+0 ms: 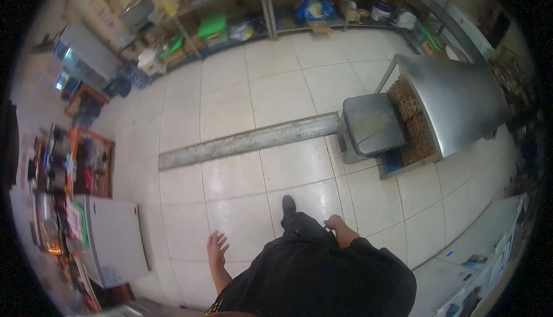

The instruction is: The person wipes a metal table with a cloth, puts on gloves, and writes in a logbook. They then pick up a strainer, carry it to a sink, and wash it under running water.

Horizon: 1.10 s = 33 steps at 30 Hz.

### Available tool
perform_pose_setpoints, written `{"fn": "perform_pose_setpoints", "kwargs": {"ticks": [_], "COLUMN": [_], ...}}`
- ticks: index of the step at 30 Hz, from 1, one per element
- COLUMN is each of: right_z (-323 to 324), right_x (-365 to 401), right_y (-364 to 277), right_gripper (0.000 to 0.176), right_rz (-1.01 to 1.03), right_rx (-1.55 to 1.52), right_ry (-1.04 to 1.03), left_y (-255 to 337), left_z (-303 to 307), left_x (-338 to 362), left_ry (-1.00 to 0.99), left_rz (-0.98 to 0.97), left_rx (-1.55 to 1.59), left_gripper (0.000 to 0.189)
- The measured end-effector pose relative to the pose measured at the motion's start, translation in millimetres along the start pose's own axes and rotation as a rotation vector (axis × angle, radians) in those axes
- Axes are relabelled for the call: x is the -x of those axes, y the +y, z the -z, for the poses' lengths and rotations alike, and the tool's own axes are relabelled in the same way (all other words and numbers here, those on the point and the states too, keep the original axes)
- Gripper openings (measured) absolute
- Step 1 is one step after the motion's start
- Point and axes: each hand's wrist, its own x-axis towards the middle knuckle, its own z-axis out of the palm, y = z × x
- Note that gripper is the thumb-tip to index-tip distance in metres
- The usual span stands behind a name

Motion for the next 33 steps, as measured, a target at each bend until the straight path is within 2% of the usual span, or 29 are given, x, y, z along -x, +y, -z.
{"fn": "perform_pose_setpoints", "kwargs": {"ticks": [2, 4, 6, 7, 9, 12, 14, 15, 16, 18, 19, 20, 21, 22, 23, 24, 25, 26, 27, 28, 29, 30, 32, 33], "right_z": [48, 144, 231, 251, 302, 356, 380, 368, 347, 326, 343, 356, 360, 347, 352, 360, 372, 388, 398, 412, 416, 438, 484, 525], "right_x": [-27, -60, -81, -92, -130, -180, -207, -228, -258, -263, -253, -247, -251, -264, -270, -270, -272, -279, -292, -309, -344, -358, -386, -398], "right_y": [-40, -90, -121, -125, -140, -139, -128, -117, -105, -102, -112, -124, -128, -126, -138, -150, -163, -178, -188, -192, -187, -190, -192, -187], "right_gripper": [0.045, 0.039, 0.035, 0.036, 0.039, 0.047, 0.047, 0.047, 0.047, 0.043, 0.040, 0.037, 0.034, 0.031, 0.028, 0.025, 0.023, 0.022, 0.021, 0.020, 0.026, 0.030, 0.035, 0.042], "right_rz": [0.302, 0.277, 0.264, 0.270, 0.284, 0.170, 0.126, 0.055, -0.010, -0.185, -0.254, -0.319, -0.126, 0.071, 0.031, -0.014, -0.062, -0.141, -0.219, -0.298, -0.145, -0.198, -0.355, -0.441], "right_rx": [-0.395, -0.086, -0.368, -0.434, -0.558, -0.530, -0.385, -0.324, -0.267, -0.226, -0.243, -0.269, -0.174, -0.087, -0.182, -0.273, -0.361, -0.487, -0.608, -0.726, -0.409, -0.525, -0.711, -0.993], "right_ry": [0.351, 0.142, 0.054, 0.215, 0.540, 0.484, 0.283, 0.254, 0.239, 0.372, 0.182, -0.007, -0.009, -0.009, 0.134, 0.275, 0.414, 0.381, 0.347, 0.310, 0.120, 0.115, 0.174, 0.050], "left_y": [24, 23, -1, -17, -7, 35, 71, 90, 116, 163, 193, 224, 260, 296, 333, 367, 400, 448, 524, 575, 608, 632, 658, 671], "left_z": [-32, -41, -22, -10, -17, -47, -64, -73, -85, -103, -115, -130, -149, -188, -249, -332, -382, -442, -517, -580, -634, -681, -761, -795], "left_x": [-57, -112, -164, -186, -222, -285, -341, -370, -401, -472, -512, -554, -603, -654, -707, -746, -803, -809, -778, -764, -758, -758, -757, -760], "left_ry": [-0.042, -0.062, -0.103, -0.142, -0.166, -0.196, -0.229, -0.249, -0.270, -0.333, -0.422, -0.550, -0.798, -0.889, -0.869, -0.586, -0.482, -0.490, -0.484, -0.485, -0.511, -0.534, -0.577, -0.595], "left_rz": [0.024, 0.090, 0.185, 0.212, 0.356, 0.529, 0.569, 0.564, 0.550, 0.493, 0.409, 0.260, -0.134, -0.494, -0.835, -0.843, -0.556, -0.439, -0.330, -0.417, -0.472, -0.524, -0.565, -0.589], "left_rx": [-0.279, -0.432, -0.470, -0.455, -0.469, -0.540, -0.599, -0.629, -0.660, -0.757, -0.860, -1.019, -1.337, -1.525, -1.651, -1.703, -1.259, -1.062, -0.861, -0.872, -0.746, -0.615, -0.638, -0.654], "left_gripper": [0.052, 0.047, 0.045, 0.043, 0.042, 0.040, 0.039, 0.038, 0.038, 0.037, 0.036, 0.036, 0.036, 0.035, 0.035, 0.039, 0.047, 0.047, 0.047, 0.041, 0.037, 0.034, 0.033, 0.033]}}
